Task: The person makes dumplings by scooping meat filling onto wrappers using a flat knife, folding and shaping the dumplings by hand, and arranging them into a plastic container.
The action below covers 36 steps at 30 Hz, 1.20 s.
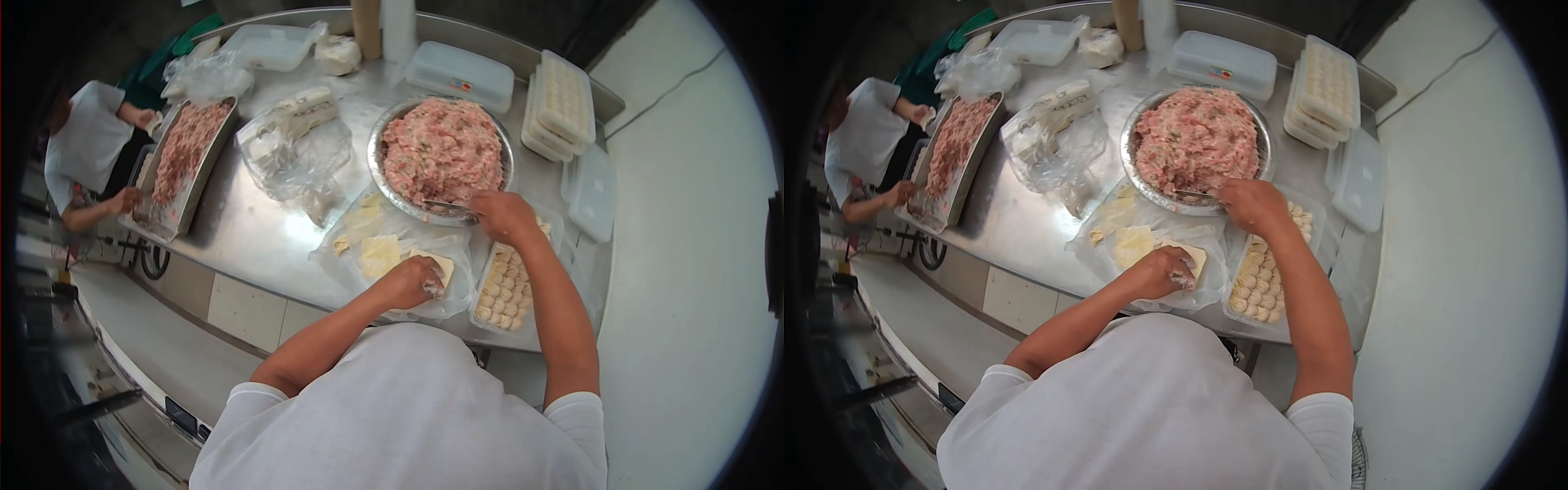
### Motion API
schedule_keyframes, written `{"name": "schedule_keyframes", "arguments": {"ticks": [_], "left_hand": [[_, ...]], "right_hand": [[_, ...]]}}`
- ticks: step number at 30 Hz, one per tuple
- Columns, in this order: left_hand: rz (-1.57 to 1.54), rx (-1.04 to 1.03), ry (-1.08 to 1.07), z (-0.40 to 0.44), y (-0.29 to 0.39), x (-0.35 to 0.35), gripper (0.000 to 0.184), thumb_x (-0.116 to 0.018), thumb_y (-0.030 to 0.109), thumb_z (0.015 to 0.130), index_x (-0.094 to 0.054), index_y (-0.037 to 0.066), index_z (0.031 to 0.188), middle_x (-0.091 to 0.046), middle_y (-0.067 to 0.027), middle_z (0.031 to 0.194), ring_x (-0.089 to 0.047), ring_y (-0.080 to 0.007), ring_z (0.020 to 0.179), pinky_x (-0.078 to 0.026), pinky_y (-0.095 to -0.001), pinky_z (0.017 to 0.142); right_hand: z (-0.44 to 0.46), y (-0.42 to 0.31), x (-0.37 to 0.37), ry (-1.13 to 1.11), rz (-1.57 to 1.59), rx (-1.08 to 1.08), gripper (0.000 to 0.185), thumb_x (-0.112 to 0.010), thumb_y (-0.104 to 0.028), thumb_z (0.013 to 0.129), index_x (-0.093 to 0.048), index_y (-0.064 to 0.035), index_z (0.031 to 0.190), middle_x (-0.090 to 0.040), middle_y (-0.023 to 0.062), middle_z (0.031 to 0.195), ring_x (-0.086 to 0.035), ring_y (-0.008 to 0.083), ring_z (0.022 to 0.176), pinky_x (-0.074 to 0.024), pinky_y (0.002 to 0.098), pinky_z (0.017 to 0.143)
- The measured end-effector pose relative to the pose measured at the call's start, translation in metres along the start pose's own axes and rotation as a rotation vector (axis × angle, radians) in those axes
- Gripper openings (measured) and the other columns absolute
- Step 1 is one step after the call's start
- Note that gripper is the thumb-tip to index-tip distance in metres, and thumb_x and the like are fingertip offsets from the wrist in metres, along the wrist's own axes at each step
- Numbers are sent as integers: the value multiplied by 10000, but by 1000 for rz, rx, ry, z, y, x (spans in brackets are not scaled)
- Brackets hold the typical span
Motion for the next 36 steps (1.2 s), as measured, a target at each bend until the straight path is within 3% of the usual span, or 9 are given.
{"name": "schedule_keyframes", "arguments": {"ticks": [6,8,10,13,18,24,26,34,36], "left_hand": [[-185,65,39,2,-11,2,146,-728,46,809,-691,38,950,-660,-117,1190,-612,-296,1117,-493,-361,970],[-1124,393,324,-4,-28,6,113,-710,49,844,-651,32,938,-644,-112,1206,-610,-264,1125,-469,-338,990],[-1172,385,280,-9,-27,13,59,-677,38,888,-685,46,946,-617,-89,1254,-590,-217,1160,-445,-324,1015],[-465,127,-76,-10,-7,14,141,-728,55,806,-763,77,941,-629,-120,1257,-594,-288,1143,-470,-364,1006],[118,-166,11,3,-5,-6,226,-727,38,732,-736,43,957,-658,-131,1220,-601,-368,1026,-496,-398,950],[-735,396,326,-5,-48,11,132,-620,106,919,-588,80,1044,-663,-106,1196,-643,-325,1056,-505,-443,960],[-1844,187,136,-12,-39,29,118,-566,218,994,-579,123,1064,-651,-101,1228,-643,-324,1117,-496,-486,1019],[-1779,223,422,-3,19,55,457,-468,329,1046,-490,6,1368,-584,-191,1337,-581,-348,1240,-455,-506,1087],[-2124,205,276,-2,15,53,457,-412,321,1067,-497,-45,1327,-596,-196,1258,-594,-322,1176,-458,-459,1081]], "right_hand": [[-5,2,10,15,-21,-123,213,-564,-109,848,-722,-152,983,-665,46,913,-684,294,871,-559,438,717],[1,-6,0,-7,-101,-212,232,-554,-108,856,-726,-154,1004,-665,45,911,-685,295,869,-560,437,715],[5,-17,-10,-111,-126,-147,266,-527,-104,872,-728,-152,1040,-673,42,935,-685,298,868,-562,433,721],[-2,-27,9,-42,-20,-153,233,-561,-99,869,-735,-127,1020,-676,68,925,-684,307,861,-559,431,730],[-31,-9,18,66,229,-156,176,-632,-97,856,-737,-73,995,-683,117,902,-676,324,853,-536,416,737],[-73,-41,15,285,556,-326,190,-639,-31,870,-715,-6,1042,-669,141,896,-663,310,802,-515,356,730],[-82,-52,19,362,606,-382,185,-637,-12,873,-709,6,1042,-660,141,894,-659,303,788,-511,346,730],[-94,-97,36,380,576,-366,217,-651,17,837,-728,-40,1032,-610,104,890,-638,229,766,-506,337,629],[-92,-98,22,359,474,-339,232,-659,17,824,-732,-53,1033,-602,98,879,-633,240,762,-508,355,626]]}}
Point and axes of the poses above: each hand's wrist, its own z-axis towards the middle knuckle, its own x-axis out of the back of the hand, y = z × x, the point moved 3 cm from there along z, towards the middle knuckle
